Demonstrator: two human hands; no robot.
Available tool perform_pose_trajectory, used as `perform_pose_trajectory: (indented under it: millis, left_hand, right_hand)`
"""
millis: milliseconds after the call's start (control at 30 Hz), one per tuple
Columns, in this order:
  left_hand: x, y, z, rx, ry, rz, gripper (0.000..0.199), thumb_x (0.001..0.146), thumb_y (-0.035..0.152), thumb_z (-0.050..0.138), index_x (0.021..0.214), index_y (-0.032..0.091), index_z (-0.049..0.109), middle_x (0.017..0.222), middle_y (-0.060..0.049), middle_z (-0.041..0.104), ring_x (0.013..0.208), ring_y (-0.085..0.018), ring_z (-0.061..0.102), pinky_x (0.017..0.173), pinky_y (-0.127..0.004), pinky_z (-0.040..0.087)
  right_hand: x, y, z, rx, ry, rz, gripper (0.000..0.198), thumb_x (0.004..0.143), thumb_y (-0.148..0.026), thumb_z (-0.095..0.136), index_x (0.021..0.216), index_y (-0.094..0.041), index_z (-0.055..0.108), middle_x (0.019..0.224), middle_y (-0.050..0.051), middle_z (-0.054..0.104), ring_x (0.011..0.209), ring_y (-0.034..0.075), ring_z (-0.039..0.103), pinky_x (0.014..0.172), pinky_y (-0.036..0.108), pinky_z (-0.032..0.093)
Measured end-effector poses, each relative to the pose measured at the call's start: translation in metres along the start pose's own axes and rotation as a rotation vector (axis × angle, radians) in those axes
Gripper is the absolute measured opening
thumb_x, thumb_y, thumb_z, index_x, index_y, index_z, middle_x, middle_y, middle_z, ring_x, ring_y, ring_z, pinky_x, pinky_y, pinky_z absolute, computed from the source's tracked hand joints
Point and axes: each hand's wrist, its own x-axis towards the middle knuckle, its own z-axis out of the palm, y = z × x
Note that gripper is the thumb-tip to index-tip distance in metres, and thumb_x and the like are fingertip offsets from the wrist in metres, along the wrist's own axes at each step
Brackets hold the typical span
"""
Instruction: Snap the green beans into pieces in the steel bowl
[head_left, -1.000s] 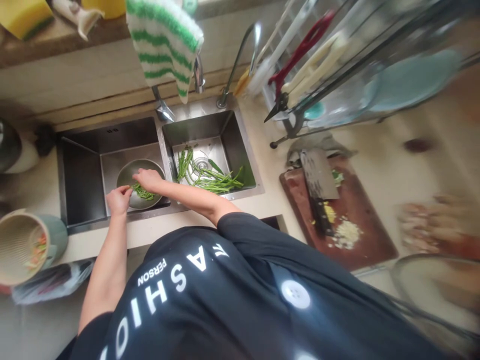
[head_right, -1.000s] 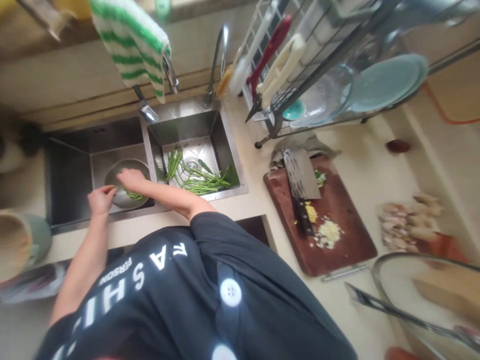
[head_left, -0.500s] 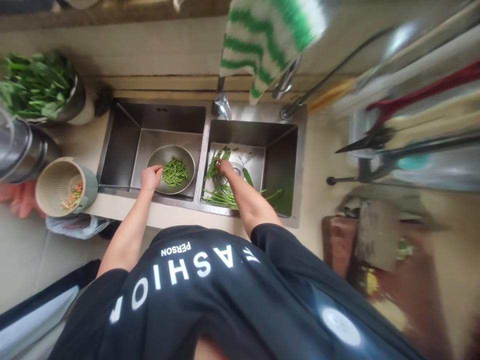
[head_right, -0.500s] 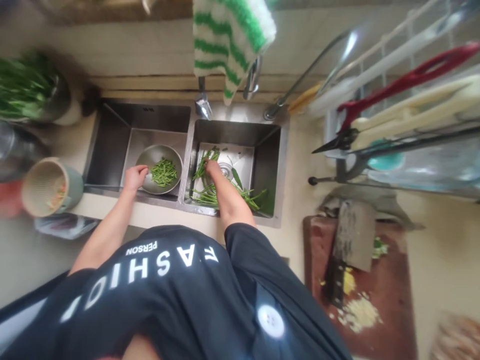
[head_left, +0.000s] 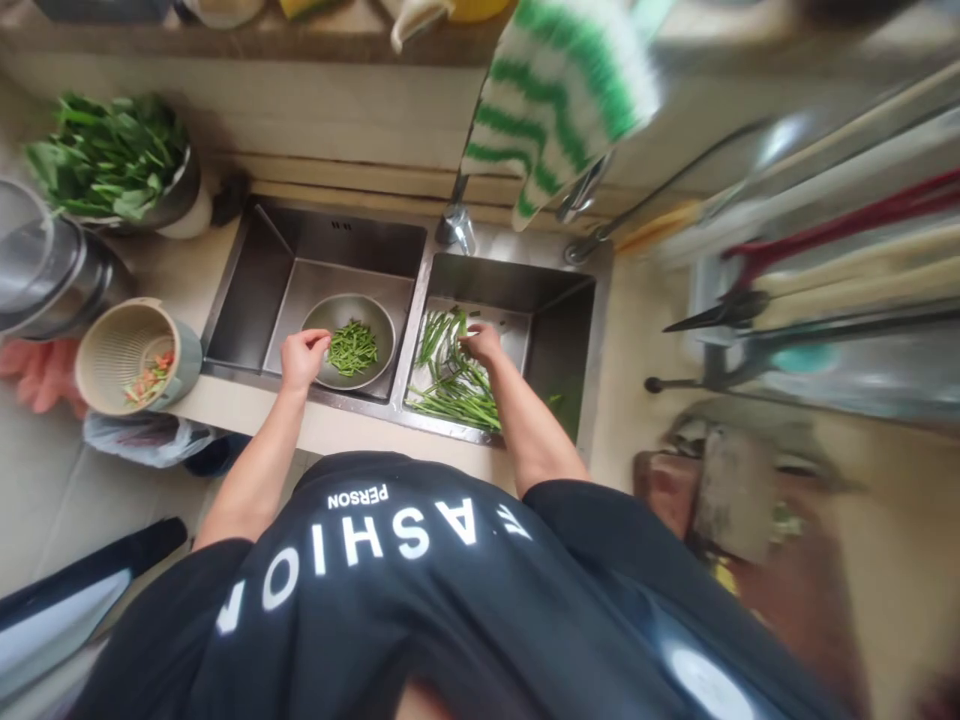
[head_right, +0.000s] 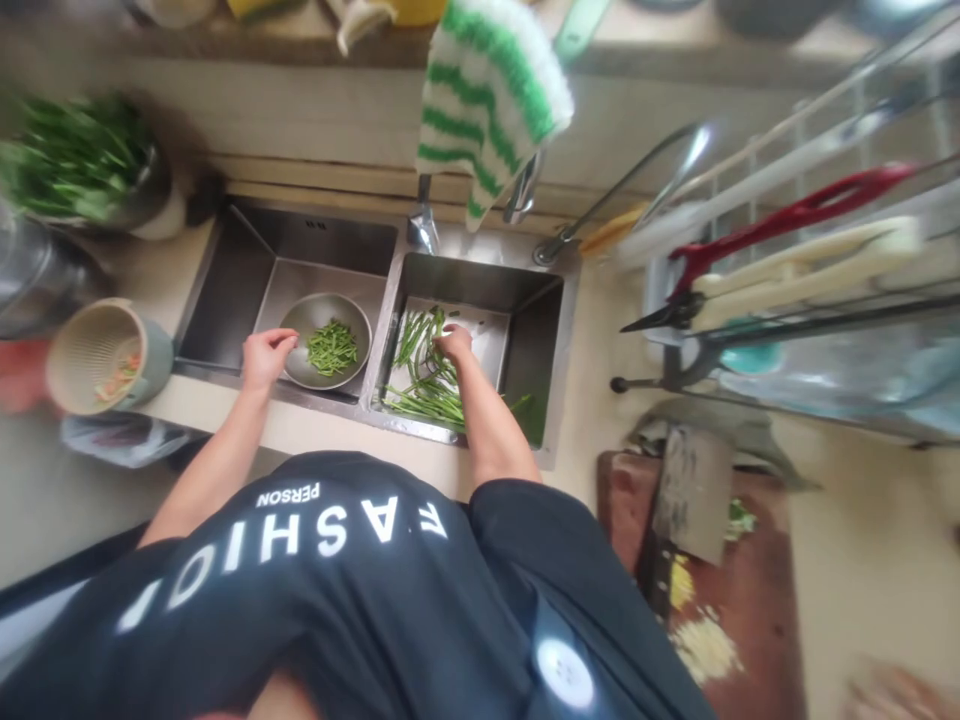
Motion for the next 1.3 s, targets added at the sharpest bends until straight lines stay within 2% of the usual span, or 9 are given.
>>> perform_pose_trajectory:
  millis: [100,200,267,367,567,700,833,1033,1300]
  left_hand:
    - [-0.005,0.020,0.011,-0.234,-0.007,0.037,0.027,0.071,0.038,0.070,0.082,0.014,0.077,0.078,-0.007,0.076,0.070,-0.018,0.069,0.073,-0.030,0.055]
    - [-0.013,0.049,0.022,-0.552,-0.061,0.050,0.034,0.064,0.042,0.078,0.082,0.013,0.074,0.074,-0.006,0.073,0.059,-0.014,0.063,0.052,-0.024,0.050]
    - [-0.018,0.066,0.026,-0.708,-0.085,0.076,0.039,0.062,0.042,0.081,0.087,0.013,0.072,0.078,-0.007,0.073,0.061,-0.014,0.065,0.048,-0.022,0.049]
    - [-0.020,0.077,0.019,-0.822,-0.048,0.137,0.043,0.062,0.040,0.084,0.093,0.014,0.069,0.088,-0.007,0.073,0.068,-0.014,0.068,0.050,-0.022,0.053]
    - [-0.023,0.070,-0.018,-0.796,-0.028,0.280,0.029,0.068,0.033,0.083,0.085,0.014,0.069,0.076,-0.001,0.070,0.065,-0.012,0.067,0.059,-0.023,0.056]
    - [-0.025,0.072,-0.030,-0.729,-0.076,0.418,0.030,0.069,0.028,0.085,0.090,0.013,0.069,0.081,0.000,0.071,0.073,-0.011,0.068,0.070,-0.025,0.056]
    - [-0.032,0.074,-0.034,-0.700,-0.020,0.464,0.023,0.076,0.022,0.079,0.093,0.013,0.066,0.081,0.003,0.068,0.077,-0.008,0.065,0.076,-0.025,0.053]
    - [-0.043,0.066,-0.030,-0.686,0.112,0.381,0.010,0.069,0.013,0.073,0.076,0.015,0.066,0.073,0.003,0.067,0.066,-0.009,0.063,0.067,-0.023,0.052]
    - [-0.038,0.054,-0.020,-0.746,0.147,0.272,0.009,0.069,0.014,0.068,0.076,0.017,0.065,0.072,0.001,0.066,0.063,-0.010,0.061,0.063,-0.023,0.051]
  right_hand:
    - [-0.022,-0.013,-0.023,0.152,-0.041,-0.143,0.040,0.087,-0.023,0.059,0.125,-0.010,0.064,0.091,0.008,0.073,0.072,0.012,0.064,0.069,0.024,0.051]
    - [-0.052,-0.037,-0.028,0.369,-0.134,-0.450,0.046,0.081,-0.028,0.066,0.124,-0.011,0.066,0.087,0.005,0.072,0.072,0.013,0.063,0.073,0.026,0.051]
    - [-0.073,-0.055,-0.022,0.415,-0.161,-0.635,0.046,0.078,-0.033,0.070,0.118,-0.012,0.070,0.086,0.005,0.071,0.074,0.014,0.063,0.075,0.029,0.051]
    - [-0.101,-0.080,-0.008,0.337,-0.121,-0.855,0.036,0.079,-0.035,0.070,0.108,-0.015,0.074,0.087,0.005,0.071,0.073,0.015,0.062,0.074,0.031,0.050]
    - [-0.133,-0.132,-0.006,0.008,-0.065,-1.223,0.027,0.089,-0.039,0.062,0.104,-0.019,0.073,0.091,0.004,0.069,0.081,0.016,0.062,0.077,0.029,0.048]
    - [-0.144,-0.168,-0.014,-0.193,0.004,-1.273,0.029,0.095,-0.038,0.055,0.098,-0.014,0.071,0.087,0.003,0.065,0.080,0.013,0.060,0.079,0.028,0.046]
    - [-0.157,-0.185,-0.011,-0.322,0.026,-1.294,0.026,0.096,-0.029,0.052,0.092,-0.010,0.070,0.082,0.002,0.060,0.076,0.010,0.058,0.075,0.026,0.042]
    - [-0.165,-0.177,0.014,-0.220,0.071,-1.265,0.025,0.093,-0.027,0.051,0.080,-0.015,0.068,0.076,0.004,0.061,0.069,0.013,0.055,0.069,0.027,0.041]
    - [-0.164,-0.174,0.040,0.007,0.133,-1.169,0.024,0.087,-0.029,0.054,0.076,-0.016,0.070,0.072,0.004,0.065,0.067,0.015,0.057,0.067,0.027,0.043]
